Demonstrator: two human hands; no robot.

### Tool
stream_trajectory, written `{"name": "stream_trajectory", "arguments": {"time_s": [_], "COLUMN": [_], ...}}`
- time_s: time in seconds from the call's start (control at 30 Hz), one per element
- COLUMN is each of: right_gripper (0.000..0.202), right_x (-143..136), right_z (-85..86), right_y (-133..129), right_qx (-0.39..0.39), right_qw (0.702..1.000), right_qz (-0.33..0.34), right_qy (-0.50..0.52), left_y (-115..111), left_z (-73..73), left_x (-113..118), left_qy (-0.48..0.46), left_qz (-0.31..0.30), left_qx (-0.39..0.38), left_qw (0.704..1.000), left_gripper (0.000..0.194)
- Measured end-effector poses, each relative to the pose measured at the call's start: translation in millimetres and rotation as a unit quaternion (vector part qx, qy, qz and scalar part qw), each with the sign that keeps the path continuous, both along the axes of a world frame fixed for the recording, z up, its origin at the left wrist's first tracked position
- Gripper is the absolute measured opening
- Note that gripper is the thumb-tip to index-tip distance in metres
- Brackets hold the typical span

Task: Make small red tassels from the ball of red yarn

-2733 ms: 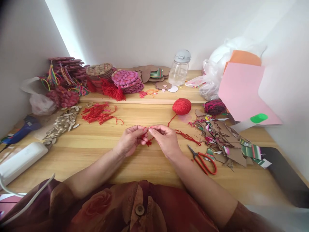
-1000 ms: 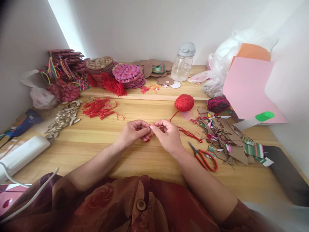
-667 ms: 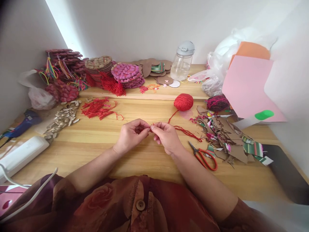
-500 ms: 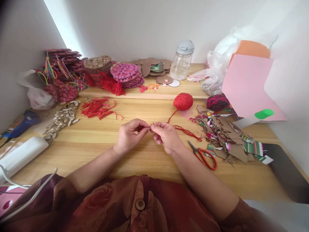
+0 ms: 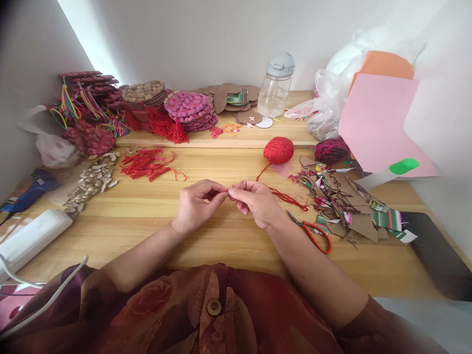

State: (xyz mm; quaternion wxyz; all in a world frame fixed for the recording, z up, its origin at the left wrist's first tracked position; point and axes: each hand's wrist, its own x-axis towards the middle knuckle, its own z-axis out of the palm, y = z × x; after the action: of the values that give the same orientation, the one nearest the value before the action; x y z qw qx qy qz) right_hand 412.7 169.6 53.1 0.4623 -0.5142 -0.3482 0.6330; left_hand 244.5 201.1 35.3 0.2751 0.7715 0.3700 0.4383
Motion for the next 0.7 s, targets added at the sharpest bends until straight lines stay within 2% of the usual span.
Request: {"name": "stream_trajectory", "arguments": {"time_s": [0.07, 0.13, 0.23, 0.37, 0.47, 0.57, 0.7], "right_gripper": [0.024, 0.021, 0.019, 0.026, 0.032, 0.033, 0.033], "right_x": [-0.9, -1.0, -0.2, 0.8, 1.0, 0.9, 0.4], "right_z": [-0.9, -1.6, -1.6, 0.0, 1.4, 2.3, 2.5], "right_y": [-1.0, -2.0, -2.3, -0.7, 0.2, -0.3, -1.8], "right_qx": [0.067, 0.134, 0.174, 0.112, 0.045, -0.001, -0.038], "right_qw": [0.994, 0.975, 0.957, 0.983, 0.996, 0.999, 0.996], "right_qz": [-0.01, -0.006, 0.008, 0.024, 0.029, 0.034, 0.057], "right_qy": [-0.087, -0.177, -0.23, -0.146, -0.069, -0.01, 0.054], "left_y": [-0.9, -0.6, 2.3, 7.5, 8.8, 7.7, 5.5], "left_z": [0.3, 0.8, 1.9, 3.7, 4.4, 4.3, 3.7], "left_x": [1.2, 2.3, 2.7, 0.9, 0.4, 1.2, 2.5], "left_qy": [-0.001, -0.018, -0.063, -0.132, -0.178, -0.201, -0.208], "left_qz": [0.011, 0.003, -0.034, -0.114, -0.151, -0.156, -0.152], "left_qx": [-0.046, -0.111, -0.246, -0.407, -0.457, -0.465, -0.437], "left_qw": [0.999, 0.994, 0.967, 0.897, 0.858, 0.848, 0.862], "left_gripper": [0.008, 0.011, 0.019, 0.025, 0.026, 0.027, 0.028]}}
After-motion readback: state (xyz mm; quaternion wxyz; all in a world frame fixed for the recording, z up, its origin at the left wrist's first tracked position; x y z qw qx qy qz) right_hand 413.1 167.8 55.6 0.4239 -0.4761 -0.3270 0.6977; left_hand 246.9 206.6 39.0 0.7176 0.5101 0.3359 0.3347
